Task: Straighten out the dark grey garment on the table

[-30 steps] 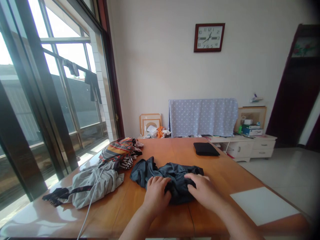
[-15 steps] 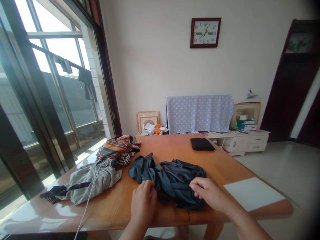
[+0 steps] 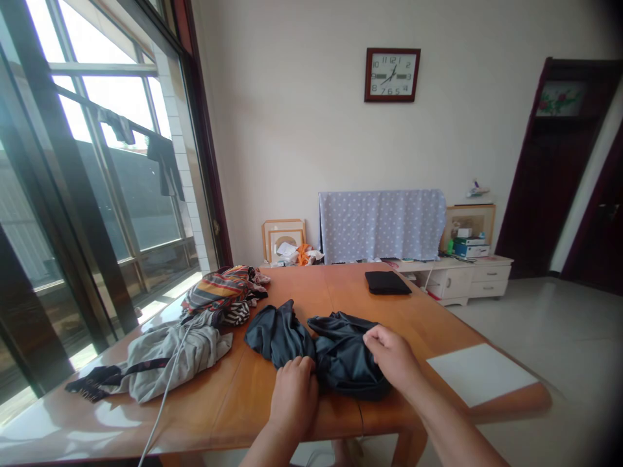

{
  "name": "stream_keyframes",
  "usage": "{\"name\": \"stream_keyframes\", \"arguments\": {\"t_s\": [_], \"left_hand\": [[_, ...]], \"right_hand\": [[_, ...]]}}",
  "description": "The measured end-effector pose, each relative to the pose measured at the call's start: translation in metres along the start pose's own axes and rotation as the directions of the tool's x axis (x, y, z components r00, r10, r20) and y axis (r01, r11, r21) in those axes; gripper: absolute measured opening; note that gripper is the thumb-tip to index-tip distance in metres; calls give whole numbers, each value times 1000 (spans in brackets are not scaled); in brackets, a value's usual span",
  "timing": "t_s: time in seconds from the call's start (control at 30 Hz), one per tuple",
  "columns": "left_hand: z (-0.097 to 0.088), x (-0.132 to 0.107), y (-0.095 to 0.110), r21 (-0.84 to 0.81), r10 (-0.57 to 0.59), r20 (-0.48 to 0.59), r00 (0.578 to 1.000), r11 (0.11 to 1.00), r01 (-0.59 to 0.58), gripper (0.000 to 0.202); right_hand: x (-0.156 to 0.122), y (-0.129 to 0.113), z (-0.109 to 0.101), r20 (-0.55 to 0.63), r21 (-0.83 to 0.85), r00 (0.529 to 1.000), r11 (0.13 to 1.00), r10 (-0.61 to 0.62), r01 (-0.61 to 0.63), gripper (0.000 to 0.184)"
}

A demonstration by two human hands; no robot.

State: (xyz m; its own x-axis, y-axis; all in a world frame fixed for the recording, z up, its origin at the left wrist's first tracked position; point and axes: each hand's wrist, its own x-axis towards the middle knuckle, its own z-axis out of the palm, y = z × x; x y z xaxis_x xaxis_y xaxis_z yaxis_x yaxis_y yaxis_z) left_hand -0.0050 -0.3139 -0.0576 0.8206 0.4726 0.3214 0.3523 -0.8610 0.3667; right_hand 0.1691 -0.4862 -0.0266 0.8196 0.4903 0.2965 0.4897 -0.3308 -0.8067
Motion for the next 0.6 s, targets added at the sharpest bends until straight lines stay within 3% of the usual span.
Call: {"name": "stream_keyframes", "arguments": {"t_s": [0.07, 0.17, 0.27, 0.37, 0.47, 0.6], "left_hand": [[-4, 0, -11, -12, -16, -40, 999, 1000, 15, 16], [-14, 0, -29, 5, -62, -107, 992, 998, 63, 15], [-27, 1, -47, 27, -168, -173, 970, 984, 175, 10], [-41, 4, -59, -8, -339, -208, 917, 938, 345, 9], [-51, 7, -61, -63, -454, -180, 873, 891, 450, 11], [-50, 8, -45, -73, -407, -208, 889, 913, 401, 13]], "right_hand": [[12, 13, -10, -118, 180, 988, 981, 101, -79, 38], [24, 35, -27, -280, 380, 928, 916, 245, -127, 44], [28, 58, -41, -411, 423, 853, 896, 320, -132, 49], [27, 75, -50, -478, 406, 816, 905, 326, -124, 51], [23, 81, -54, -445, 390, 833, 909, 329, -151, 50], [17, 65, -57, -292, 327, 911, 925, 293, -192, 47]]}}
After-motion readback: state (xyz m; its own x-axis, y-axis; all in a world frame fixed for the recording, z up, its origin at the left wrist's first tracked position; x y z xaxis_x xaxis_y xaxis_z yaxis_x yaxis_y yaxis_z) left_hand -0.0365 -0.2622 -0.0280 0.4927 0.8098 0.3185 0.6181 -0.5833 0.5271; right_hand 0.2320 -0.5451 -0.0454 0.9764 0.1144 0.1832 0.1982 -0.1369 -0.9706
